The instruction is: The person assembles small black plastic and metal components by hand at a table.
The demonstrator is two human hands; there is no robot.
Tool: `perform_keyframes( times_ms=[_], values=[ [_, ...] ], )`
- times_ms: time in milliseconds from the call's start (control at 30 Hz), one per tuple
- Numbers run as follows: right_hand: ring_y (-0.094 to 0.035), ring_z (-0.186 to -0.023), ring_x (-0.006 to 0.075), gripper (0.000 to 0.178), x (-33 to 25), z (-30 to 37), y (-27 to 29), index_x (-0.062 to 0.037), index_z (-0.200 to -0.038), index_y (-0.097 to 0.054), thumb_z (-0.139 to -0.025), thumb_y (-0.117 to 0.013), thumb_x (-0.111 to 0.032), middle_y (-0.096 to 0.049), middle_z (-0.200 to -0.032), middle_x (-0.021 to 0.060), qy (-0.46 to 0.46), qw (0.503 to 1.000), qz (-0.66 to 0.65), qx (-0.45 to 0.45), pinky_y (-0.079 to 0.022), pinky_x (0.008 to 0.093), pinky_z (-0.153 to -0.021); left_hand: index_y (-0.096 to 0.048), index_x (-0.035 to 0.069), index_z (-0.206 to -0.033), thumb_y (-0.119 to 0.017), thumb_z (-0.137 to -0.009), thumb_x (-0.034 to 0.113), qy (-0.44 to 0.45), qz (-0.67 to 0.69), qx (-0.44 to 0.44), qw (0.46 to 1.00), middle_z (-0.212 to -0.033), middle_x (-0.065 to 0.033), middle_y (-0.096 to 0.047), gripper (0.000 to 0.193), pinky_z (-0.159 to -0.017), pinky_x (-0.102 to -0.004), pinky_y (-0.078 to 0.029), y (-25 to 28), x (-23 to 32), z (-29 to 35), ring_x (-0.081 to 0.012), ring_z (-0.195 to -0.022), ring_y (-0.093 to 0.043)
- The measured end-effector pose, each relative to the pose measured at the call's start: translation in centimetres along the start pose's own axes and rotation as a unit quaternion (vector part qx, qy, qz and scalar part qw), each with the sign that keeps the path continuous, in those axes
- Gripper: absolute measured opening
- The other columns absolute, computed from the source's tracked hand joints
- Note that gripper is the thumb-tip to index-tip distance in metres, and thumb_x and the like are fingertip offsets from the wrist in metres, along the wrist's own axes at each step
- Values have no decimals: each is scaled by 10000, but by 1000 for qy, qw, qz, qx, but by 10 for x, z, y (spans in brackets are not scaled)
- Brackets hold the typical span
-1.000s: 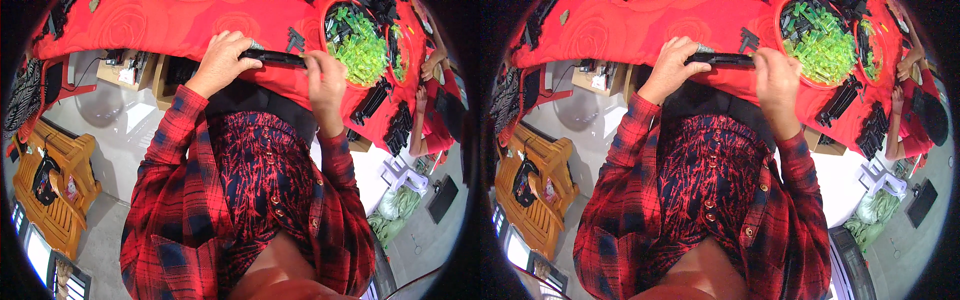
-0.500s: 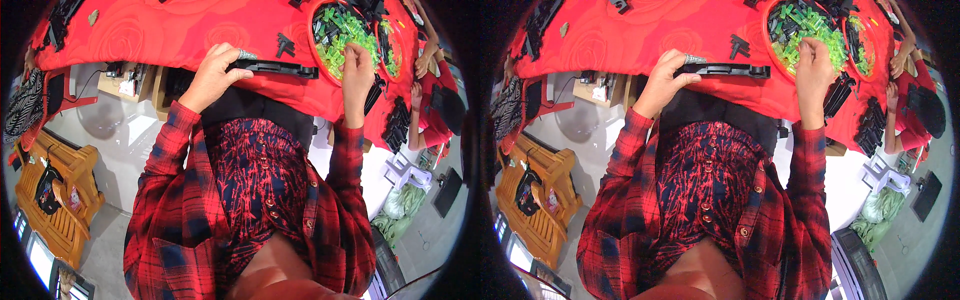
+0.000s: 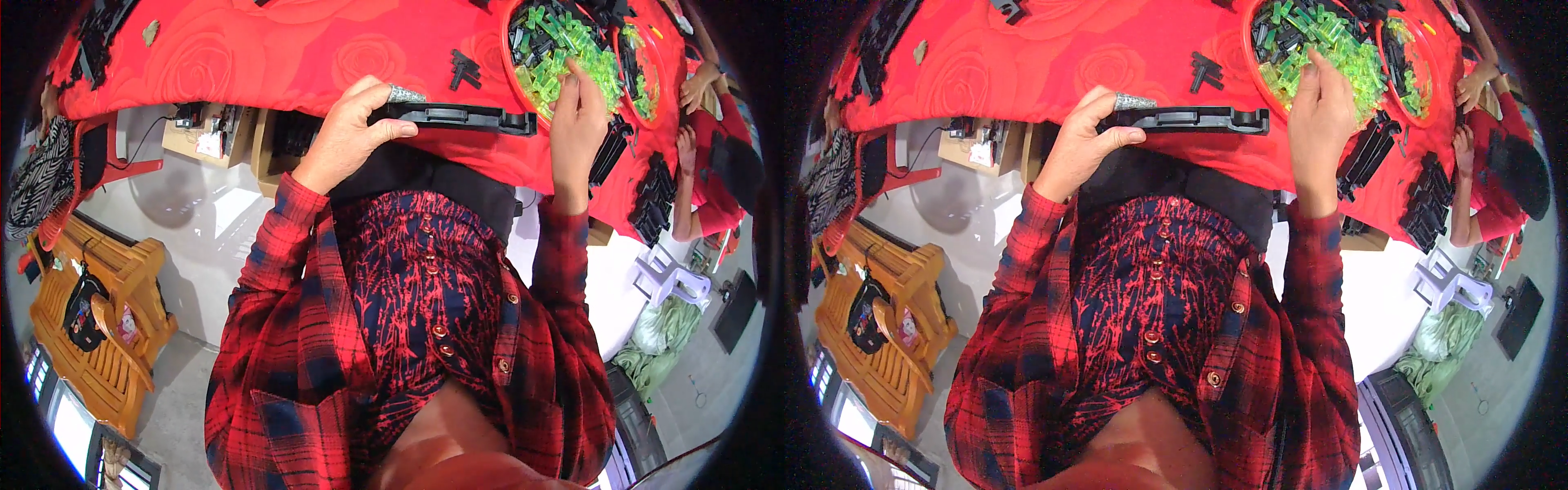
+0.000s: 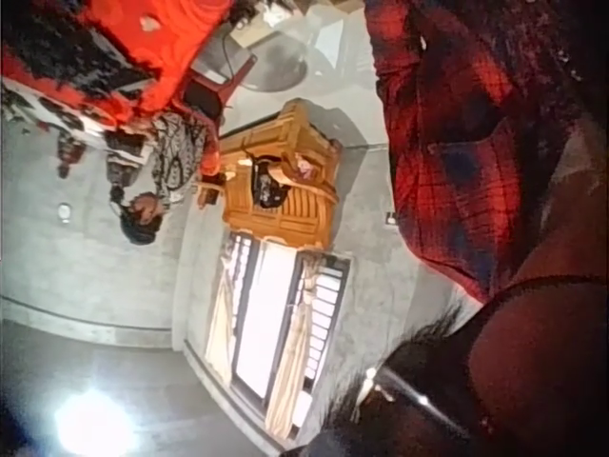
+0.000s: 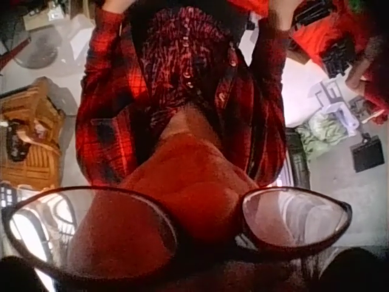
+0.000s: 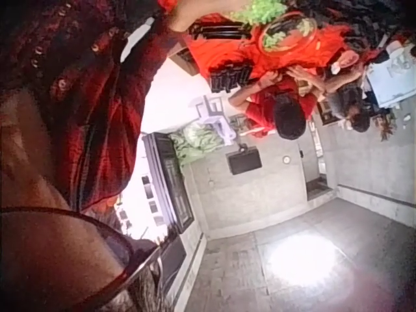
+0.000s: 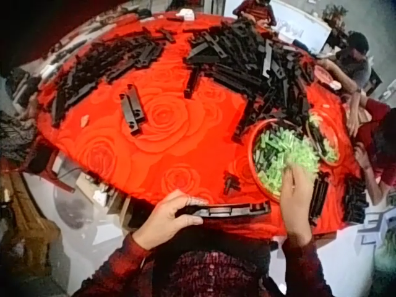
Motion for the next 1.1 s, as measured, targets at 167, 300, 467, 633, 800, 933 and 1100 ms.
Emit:
perform_keyframes(
  times_ms=[167,300,467,633,800,933,1100],
  values=[
    [-605,-867,133,371,-25,24,-4,22,-1176,-632,-1028,-521,-300,-662,-897,87,-127,971,-156,-132,-492,299,-772,-669,17,-1042,-775,-783,159,15,5,7,1000,-894,-68,-538,314,-821,-307,-439,-5,2,0,-199,-890,-544],
    [-583,-817,84,301,-19,37,-20,21,-1135,-638,-1024,-533,-237,-642,-867,31,-168,933,-241,-206,-474,239,-736,-664,17,-1054,-776,-788,158,-11,-30,6,999,-893,-67,-541,321,-817,-307,-441,-11,7,0,-199,-891,-543],
    [-558,-773,69,203,-36,31,-9,10,-1119,-647,-993,-576,-133,-626,-861,3,-158,942,-266,-127,-469,227,-697,-649,15,-1066,-695,-890,202,-9,12,-89,996,-896,-51,-572,261,-793,-299,-450,-19,12,2,-156,-866,-547],
    [-583,-763,87,168,-64,32,-14,-3,-1090,-661,-962,-616,-102,-644,-859,24,-82,942,-298,-132,-476,238,-688,-631,2,-1127,-574,-989,215,112,113,-184,970,-979,22,-618,260,-843,-245,-443,-41,4,8,-75,-924,-553],
    [-558,-725,94,170,-73,32,-18,-10,-1085,-674,-979,-588,-112,-615,-814,27,-7,961,-244,-129,-451,235,-657,-629,5,-1064,-559,-998,203,184,211,-182,942,-917,14,-626,220,-789,-236,-468,-58,4,11,-71,-849,-566],
    [-554,-662,158,136,-74,33,-21,-37,-1020,-687,-963,-605,-130,-617,-733,50,-26,958,-248,-139,-430,301,-633,-616,11,-1025,-576,-995,217,203,253,-163,932,-871,18,-605,212,-756,-234,-464,-63,0,14,-68,-813,-558],
    [-576,-710,222,120,-80,33,-22,-49,-1006,-673,-962,-591,-124,-628,-790,79,8,970,-210,-122,-411,336,-704,-610,21,-1026,-609,-981,214,209,241,-138,938,-868,18,-599,198,-729,-230,-461,-60,6,16,-62,-773,-555]
  ],
)
Point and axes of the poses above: each hand's wrist, its own z-axis away from the middle knuckle, its own y-axis out of the back of the hand, x = y × z, the point moved 5 cm from there along -z, towards the middle knuckle
